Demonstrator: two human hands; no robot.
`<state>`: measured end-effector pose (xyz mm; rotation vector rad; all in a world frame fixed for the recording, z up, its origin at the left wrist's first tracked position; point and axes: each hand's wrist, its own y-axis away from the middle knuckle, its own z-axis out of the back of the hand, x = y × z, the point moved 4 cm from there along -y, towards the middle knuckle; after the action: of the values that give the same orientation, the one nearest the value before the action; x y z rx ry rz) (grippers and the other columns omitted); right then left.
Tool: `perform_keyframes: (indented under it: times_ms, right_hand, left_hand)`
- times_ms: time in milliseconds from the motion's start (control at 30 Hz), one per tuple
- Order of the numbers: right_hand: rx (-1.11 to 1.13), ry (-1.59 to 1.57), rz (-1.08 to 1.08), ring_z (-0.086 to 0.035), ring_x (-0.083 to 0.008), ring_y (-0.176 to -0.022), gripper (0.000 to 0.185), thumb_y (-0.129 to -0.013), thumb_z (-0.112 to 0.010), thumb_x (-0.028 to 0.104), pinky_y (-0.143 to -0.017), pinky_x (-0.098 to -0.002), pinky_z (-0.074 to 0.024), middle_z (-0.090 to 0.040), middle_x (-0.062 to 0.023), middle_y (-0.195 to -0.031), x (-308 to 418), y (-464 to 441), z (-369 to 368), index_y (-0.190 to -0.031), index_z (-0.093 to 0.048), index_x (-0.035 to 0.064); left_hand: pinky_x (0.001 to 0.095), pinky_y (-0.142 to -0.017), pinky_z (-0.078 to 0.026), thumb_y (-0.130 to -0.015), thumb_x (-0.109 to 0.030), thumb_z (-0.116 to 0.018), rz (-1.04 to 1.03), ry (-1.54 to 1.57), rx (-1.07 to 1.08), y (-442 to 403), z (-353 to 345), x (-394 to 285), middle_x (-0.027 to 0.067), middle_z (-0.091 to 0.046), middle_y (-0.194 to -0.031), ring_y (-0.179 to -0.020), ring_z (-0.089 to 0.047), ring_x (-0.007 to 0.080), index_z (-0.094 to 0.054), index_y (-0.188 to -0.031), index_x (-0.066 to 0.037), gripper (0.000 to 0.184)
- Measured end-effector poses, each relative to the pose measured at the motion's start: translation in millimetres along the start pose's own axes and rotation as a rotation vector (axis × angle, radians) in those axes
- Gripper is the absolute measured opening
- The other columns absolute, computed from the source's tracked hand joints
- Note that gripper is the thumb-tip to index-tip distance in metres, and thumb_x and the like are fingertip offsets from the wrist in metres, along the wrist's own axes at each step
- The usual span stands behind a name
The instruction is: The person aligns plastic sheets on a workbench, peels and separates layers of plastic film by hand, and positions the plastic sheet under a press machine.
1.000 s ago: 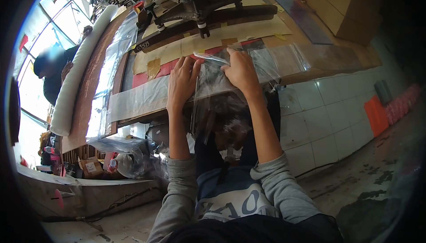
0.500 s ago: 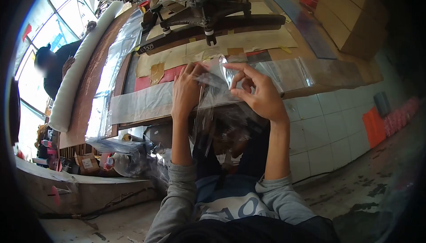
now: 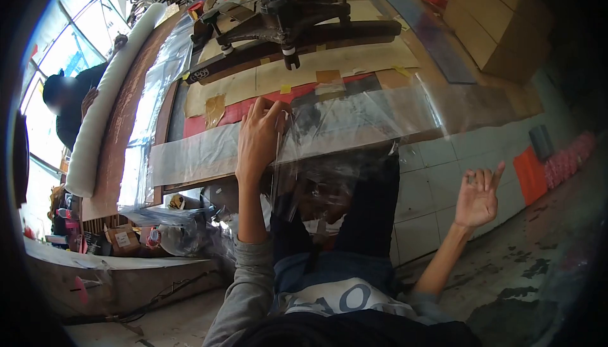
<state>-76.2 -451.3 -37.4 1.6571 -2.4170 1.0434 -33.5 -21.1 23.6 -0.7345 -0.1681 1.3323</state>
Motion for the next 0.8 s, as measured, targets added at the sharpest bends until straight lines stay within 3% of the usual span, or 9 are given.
perform_keyframes:
  times_ms: [133, 233, 300, 333, 400, 433, 500, 600, 800]
  right_hand:
    - [-0.35, 0.421, 0.209, -0.04, -0.0121, -0.079, 0.045, -0.088, -0.056, 0.009, -0.09, -0.0308, -0.0348, -0.042, -0.0006, -0.081, 28.6, -1.2, -8.8, -0.132, -0.048, 0.0011]
    - [-0.335, 1.182, 0.32, -0.049, -0.0128, -0.082, 0.027, -0.092, -0.056, 0.011, -0.084, -0.0289, -0.04, -0.054, -0.0039, -0.085, -1.2, -25.2, -72.3, -0.116, -0.059, 0.0]
    - [-0.084, 1.308, 0.17, -0.058, -0.0143, -0.088, 0.021, -0.093, -0.056, 0.016, -0.08, -0.0297, -0.0449, -0.063, -0.0081, -0.09, -60.9, -48.5, -137.1, -0.105, -0.064, 0.001]
    - [0.202, 1.513, 0.097, -0.063, -0.0215, -0.095, 0.025, -0.093, -0.058, 0.022, -0.082, -0.0321, -0.0476, -0.065, -0.0122, -0.103, -84.9, -61.9, -148.2, -0.109, -0.064, 0.0041]
    - [0.513, 1.689, 0.079, -0.062, -0.0276, -0.101, 0.041, -0.089, -0.063, 0.04, -0.087, -0.0399, -0.0463, -0.062, -0.0142, -0.111, -139.0, -75.2, -159.3, -0.11, -0.064, 0.0046]
    - [0.567, 1.844, 0.047, -0.061, -0.0288, -0.104, 0.047, -0.087, -0.062, 0.046, -0.089, -0.0431, -0.045, -0.061, -0.0147, -0.113, -158.0, -82.8, -151.4, -0.111, -0.064, 0.0049]
    - [0.676, 2.155, -0.018, -0.058, -0.0314, -0.109, 0.06, -0.083, -0.06, 0.057, -0.091, -0.0496, -0.0425, -0.059, -0.0157, -0.118, -185.9, -92.7, -138.0, -0.113, -0.064, 0.0056]
    - [0.619, 2.359, -0.118, -0.055, -0.0296, -0.113, 0.068, -0.081, -0.056, 0.065, -0.093, -0.0553, -0.0384, -0.06, -0.0153, -0.113, -183.5, -99.4, -133.4, -0.115, -0.064, 0.0062]
    - [0.648, 2.328, -0.108, -0.057, -0.0238, -0.105, 0.049, -0.083, -0.064, 0.051, -0.087, -0.0477, -0.0354, -0.062, -0.0088, -0.102, -163.2, -105.7, -146.3, -0.1, -0.069, 0.0057]
  left_hand:
    - [0.0435, -0.077, -0.042, -0.092, -0.018, -0.055, 0.023, 0.037, -0.034, -0.5, -0.3, 0.7, 0.0102, -0.055, -0.094, -0.091, -0.056, 0.0301, -0.057, -0.1, -0.01, 0.012]
    - [0.0452, -0.077, -0.042, -0.095, -0.021, -0.051, 0.092, 0.091, -0.017, -3.8, -0.6, 3.0, 0.011, -0.055, -0.095, -0.091, -0.056, 0.0312, -0.057, -0.098, -0.008, 0.015]
    - [0.0442, -0.078, -0.043, -0.097, -0.023, -0.047, 0.141, 0.199, 0.023, -7.4, 2.6, 4.9, 0.0122, -0.056, -0.099, -0.095, -0.056, 0.032, -0.057, -0.1, -0.008, 0.019]
    - [0.0438, -0.079, -0.043, -0.098, -0.024, -0.045, 0.168, 0.253, 0.047, -7.0, 4.3, 6.0, 0.0128, -0.056, -0.101, -0.097, -0.056, 0.0324, -0.057, -0.1, -0.007, 0.02]
    - [0.0437, -0.086, -0.042, -0.098, -0.028, -0.045, 0.07, 0.554, 0.047, -4.9, 9.2, 4.8, 0.0132, -0.057, -0.106, -0.104, -0.055, 0.0322, -0.058, -0.102, -0.007, 0.025]
    - [0.0436, -0.089, -0.041, -0.098, -0.03, -0.045, 0.019, 0.703, 0.043, -4.8, 12.4, 4.4, 0.0133, -0.057, -0.108, -0.108, -0.054, 0.0322, -0.058, -0.103, -0.007, 0.027]
    - [0.0451, -0.097, -0.037, -0.094, -0.034, -0.051, -0.105, 0.65, 0.136, 0.7, 26.6, -10.9, 0.0125, -0.057, -0.112, -0.114, -0.051, 0.0312, -0.059, -0.103, -0.008, 0.029]
    - [0.0494, -0.106, -0.029, -0.086, -0.037, -0.061, -0.185, 0.398, 0.212, 18.2, 32.5, -30.1, 0.01, -0.056, -0.113, -0.119, -0.048, 0.029, -0.06, -0.102, -0.01, 0.032]
    - [0.0543, -0.108, -0.024, -0.077, -0.032, -0.07, -0.168, 0.035, 0.211, 20.3, 28.3, -20.2, 0.0065, -0.055, -0.107, -0.117, -0.049, 0.0264, -0.063, -0.099, -0.012, 0.031]
